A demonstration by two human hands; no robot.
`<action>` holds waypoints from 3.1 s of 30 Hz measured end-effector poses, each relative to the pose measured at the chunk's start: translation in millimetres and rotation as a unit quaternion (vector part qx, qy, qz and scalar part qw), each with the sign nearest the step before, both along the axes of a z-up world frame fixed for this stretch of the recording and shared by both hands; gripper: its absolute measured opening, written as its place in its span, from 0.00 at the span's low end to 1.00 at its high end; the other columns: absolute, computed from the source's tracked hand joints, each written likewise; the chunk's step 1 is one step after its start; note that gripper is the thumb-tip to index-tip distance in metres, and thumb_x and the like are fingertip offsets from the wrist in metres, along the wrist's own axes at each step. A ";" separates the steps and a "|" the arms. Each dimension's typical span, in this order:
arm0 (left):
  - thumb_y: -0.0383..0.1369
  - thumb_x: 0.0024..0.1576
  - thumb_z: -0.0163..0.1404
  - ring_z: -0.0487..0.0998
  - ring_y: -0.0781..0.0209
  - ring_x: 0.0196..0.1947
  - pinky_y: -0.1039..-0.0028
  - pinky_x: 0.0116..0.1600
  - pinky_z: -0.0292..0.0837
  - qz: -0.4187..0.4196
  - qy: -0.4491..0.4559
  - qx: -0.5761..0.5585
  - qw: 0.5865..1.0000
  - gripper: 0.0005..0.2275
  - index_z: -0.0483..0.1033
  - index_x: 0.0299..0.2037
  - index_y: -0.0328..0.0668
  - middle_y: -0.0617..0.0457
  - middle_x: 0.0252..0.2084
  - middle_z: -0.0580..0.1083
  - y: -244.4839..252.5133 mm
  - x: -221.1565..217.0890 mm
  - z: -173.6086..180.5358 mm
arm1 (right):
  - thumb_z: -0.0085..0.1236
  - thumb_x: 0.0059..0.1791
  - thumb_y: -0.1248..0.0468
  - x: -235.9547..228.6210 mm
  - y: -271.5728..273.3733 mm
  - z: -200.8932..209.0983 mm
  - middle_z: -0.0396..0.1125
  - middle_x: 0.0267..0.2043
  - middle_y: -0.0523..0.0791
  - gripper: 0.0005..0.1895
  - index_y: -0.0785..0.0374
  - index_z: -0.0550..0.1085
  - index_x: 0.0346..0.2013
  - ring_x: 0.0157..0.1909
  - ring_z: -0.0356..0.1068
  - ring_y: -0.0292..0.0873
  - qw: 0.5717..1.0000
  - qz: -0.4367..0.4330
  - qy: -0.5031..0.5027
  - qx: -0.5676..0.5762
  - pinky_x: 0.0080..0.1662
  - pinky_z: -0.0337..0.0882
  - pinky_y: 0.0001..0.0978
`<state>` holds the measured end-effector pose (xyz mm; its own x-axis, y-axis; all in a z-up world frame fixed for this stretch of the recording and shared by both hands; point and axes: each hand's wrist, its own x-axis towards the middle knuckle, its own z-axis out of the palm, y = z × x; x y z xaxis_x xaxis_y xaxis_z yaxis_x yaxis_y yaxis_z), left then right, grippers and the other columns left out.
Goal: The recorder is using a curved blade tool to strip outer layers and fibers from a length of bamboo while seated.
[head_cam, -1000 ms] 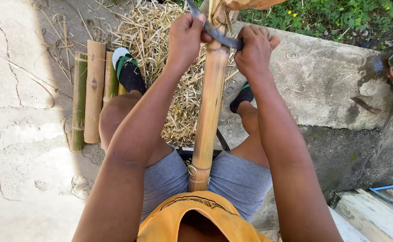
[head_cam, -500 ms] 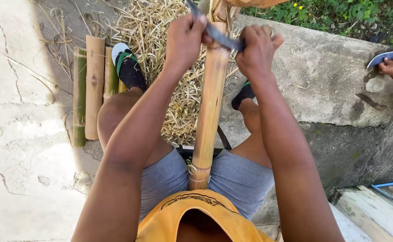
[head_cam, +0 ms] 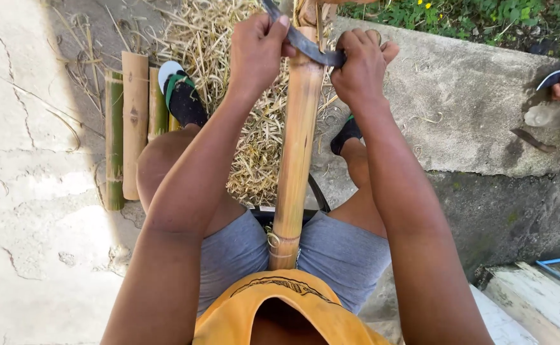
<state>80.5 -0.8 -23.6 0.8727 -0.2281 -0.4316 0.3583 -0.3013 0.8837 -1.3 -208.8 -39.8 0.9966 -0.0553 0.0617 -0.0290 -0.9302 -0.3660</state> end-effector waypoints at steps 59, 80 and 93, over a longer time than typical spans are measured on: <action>0.34 0.66 0.47 0.78 0.66 0.22 0.74 0.32 0.80 0.101 0.019 -0.204 0.974 0.13 0.75 0.31 0.34 0.53 0.24 0.76 -4.8 15.4 -35.2 | 0.54 0.42 0.75 23.2 -33.0 8.2 0.67 0.41 0.42 0.11 0.57 0.72 0.34 0.51 0.64 0.49 0.995 0.073 -0.053 -0.051 0.54 0.50 0.45; 0.38 0.65 0.49 0.78 0.70 0.20 0.78 0.29 0.81 0.054 0.029 -0.161 0.985 0.14 0.76 0.29 0.39 0.54 0.22 0.76 0.0 13.0 -8.2 | 0.52 0.43 0.75 2.0 -26.0 33.8 0.66 0.36 0.42 0.13 0.60 0.69 0.40 0.42 0.66 0.42 0.987 0.018 0.043 0.152 0.46 0.58 0.38; 0.34 0.66 0.58 0.78 0.52 0.40 0.62 0.45 0.72 -0.067 -0.421 -0.023 0.904 0.07 0.80 0.41 0.38 0.49 0.38 0.78 25.0 11.1 39.3 | 0.52 0.60 0.49 -125.9 -35.2 58.7 0.66 0.26 0.46 0.23 0.67 0.69 0.36 0.22 0.65 0.36 0.825 -0.257 0.003 0.504 0.27 0.65 0.27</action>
